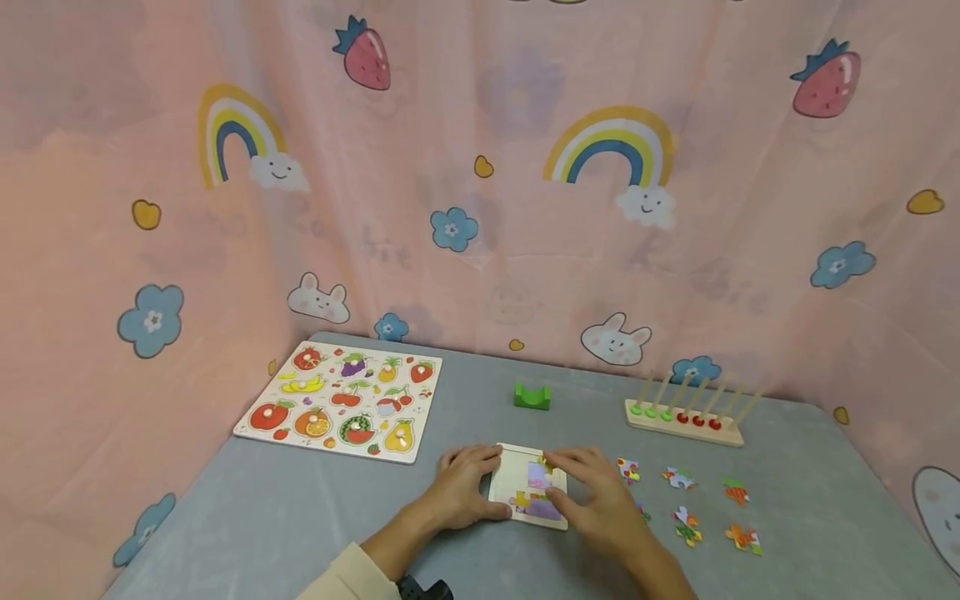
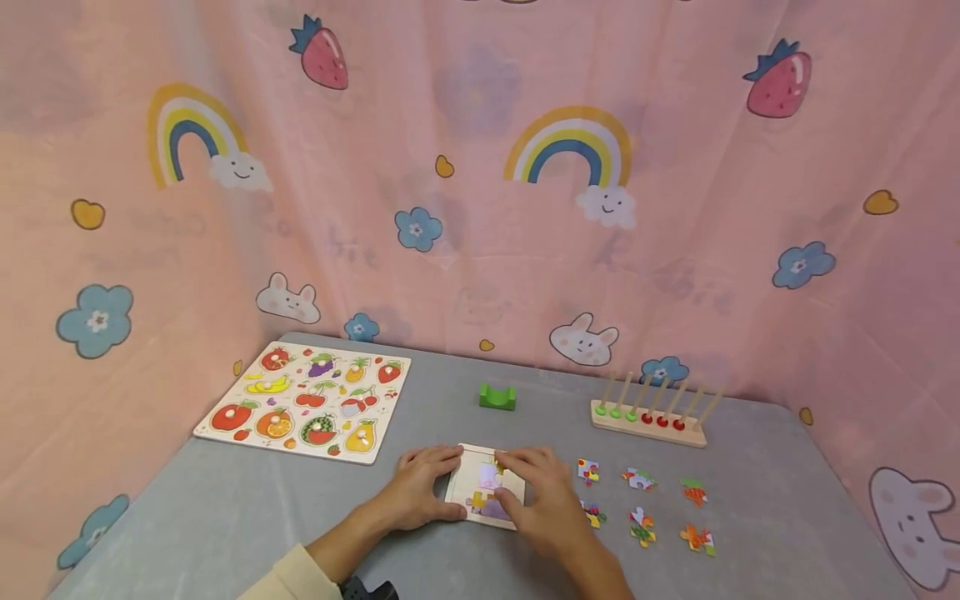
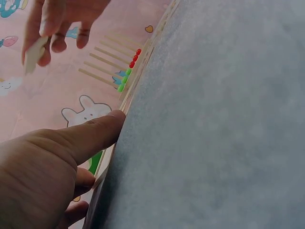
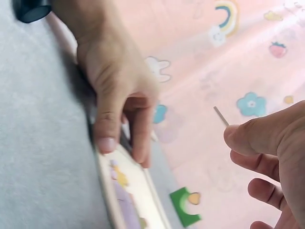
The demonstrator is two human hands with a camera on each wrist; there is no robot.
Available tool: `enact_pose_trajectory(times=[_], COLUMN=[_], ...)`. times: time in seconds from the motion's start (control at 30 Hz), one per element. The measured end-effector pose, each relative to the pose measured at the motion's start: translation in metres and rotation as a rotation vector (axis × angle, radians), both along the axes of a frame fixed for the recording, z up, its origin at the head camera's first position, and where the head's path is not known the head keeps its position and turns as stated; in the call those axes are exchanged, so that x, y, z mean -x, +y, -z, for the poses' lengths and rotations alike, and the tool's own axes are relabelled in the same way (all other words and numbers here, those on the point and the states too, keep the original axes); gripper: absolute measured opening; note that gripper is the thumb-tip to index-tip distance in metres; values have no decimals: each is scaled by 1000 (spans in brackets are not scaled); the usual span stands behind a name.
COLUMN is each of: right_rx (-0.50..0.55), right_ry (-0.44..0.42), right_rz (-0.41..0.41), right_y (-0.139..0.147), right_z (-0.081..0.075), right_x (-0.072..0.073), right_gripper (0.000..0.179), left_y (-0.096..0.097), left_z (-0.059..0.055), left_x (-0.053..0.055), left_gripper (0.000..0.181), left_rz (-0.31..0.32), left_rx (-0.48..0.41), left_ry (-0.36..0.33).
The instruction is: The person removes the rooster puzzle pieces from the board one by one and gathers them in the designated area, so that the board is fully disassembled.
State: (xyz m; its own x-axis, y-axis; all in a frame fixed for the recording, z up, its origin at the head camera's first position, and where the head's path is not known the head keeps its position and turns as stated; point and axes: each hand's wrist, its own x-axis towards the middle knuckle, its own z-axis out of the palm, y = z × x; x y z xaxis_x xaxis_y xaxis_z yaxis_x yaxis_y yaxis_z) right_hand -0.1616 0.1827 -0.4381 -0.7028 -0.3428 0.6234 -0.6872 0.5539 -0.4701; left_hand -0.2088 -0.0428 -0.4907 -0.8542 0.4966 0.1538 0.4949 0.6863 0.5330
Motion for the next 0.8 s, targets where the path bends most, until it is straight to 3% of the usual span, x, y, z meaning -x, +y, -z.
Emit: enact_pose_trajectory(times=[0.33, 0.57, 0.8], right_rx=[1, 11, -13], right_ry=[54, 50, 20], right_rz=[26, 35, 101], right_y=[18, 29, 45], right_z=[-23, -30, -31], right_x=[-17, -27, -40], right_gripper=[51, 57, 56], left_y=[-1, -1, 0], left_z=[-2, -1, -3], left_x=[0, 0, -1], left_gripper=[76, 77, 76], left_rz=[6, 13, 20], left_rx=[13, 21, 18], left_ry=[-17, -2, 5])
